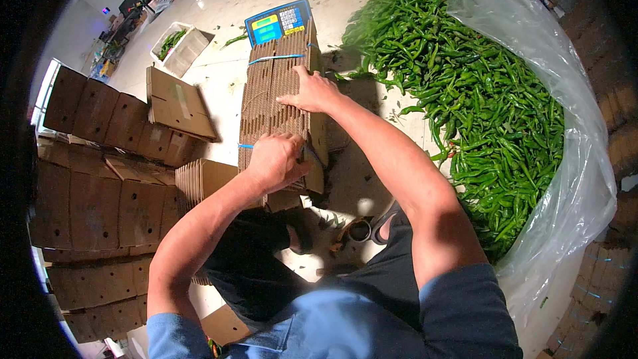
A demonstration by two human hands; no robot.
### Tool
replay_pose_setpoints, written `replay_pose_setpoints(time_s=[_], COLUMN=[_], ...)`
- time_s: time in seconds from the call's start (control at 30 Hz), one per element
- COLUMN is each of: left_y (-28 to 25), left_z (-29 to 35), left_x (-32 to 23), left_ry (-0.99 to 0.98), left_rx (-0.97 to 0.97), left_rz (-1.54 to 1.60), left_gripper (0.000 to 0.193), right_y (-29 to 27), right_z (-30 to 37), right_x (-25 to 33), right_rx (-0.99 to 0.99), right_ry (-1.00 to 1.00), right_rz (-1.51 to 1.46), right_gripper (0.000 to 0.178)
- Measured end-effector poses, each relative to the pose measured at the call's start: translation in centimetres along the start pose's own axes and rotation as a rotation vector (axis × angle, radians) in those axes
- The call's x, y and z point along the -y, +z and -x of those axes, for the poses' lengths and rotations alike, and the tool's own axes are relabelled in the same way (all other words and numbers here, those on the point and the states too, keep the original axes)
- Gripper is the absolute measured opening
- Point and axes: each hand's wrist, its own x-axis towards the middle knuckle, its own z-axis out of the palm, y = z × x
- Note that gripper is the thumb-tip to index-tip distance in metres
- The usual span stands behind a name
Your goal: The person assembles flat cardboard boxes by folding them into shape and securing the seams with a tape dispenser. They then stack the finished boxes and secure the stack with a blue plastic tie.
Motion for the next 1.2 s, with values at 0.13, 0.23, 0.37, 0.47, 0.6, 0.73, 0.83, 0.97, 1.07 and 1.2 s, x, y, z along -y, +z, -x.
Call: replay_pose_setpoints(time_s=[0.13,0.23,0.37,0.47,0.6,0.73,0.83,0.97,1.07,1.2], left_y=[0.2,-0.3,-0.9,-0.8,0.2,1.0,0.5,-0.8,-1.7,-3.6], left_z=[1.0,1.8,2.5,2.5,1.5,1.4,2.2,4.8,5.8,6.2], left_x=[-0.2,-0.3,-0.7,-1.3,-1.1,-1.7,-1.2,-0.7,0.4,3.4], left_ry=[-0.015,-0.081,-0.105,-0.133,-0.170,-0.035,0.022,0.094,0.141,0.038], left_rx=[0.028,0.131,0.141,0.082,0.040,0.023,0.103,0.268,0.195,0.281], left_rz=[0.014,0.064,0.070,0.043,0.018,-0.092,-0.107,-0.114,-0.139,-0.124], left_gripper=[0.034,0.034,0.036,0.036,0.029,0.015,0.016,0.036,0.045,0.039], right_y=[0.3,0.1,0.3,0.4,0.4,0.7,0.7,0.7,0.9,1.2], right_z=[-0.3,-0.1,0.1,0.2,0.3,0.7,0.7,0.6,0.1,-0.1], right_x=[0.3,1.2,1.1,1.2,2.3,3.0,3.2,2.9,2.6,2.8], right_rx=[0.014,0.047,-0.033,0.017,0.073,0.060,0.075,0.070,0.064,0.059], right_ry=[0.035,0.068,0.044,0.085,0.121,0.140,0.148,0.128,0.156,0.145], right_rz=[-0.025,-0.017,0.011,-0.005,0.009,0.011,0.019,0.043,0.087,0.049], right_gripper=[0.100,0.101,0.098,0.099,0.095,0.093,0.092,0.092,0.092,0.092])
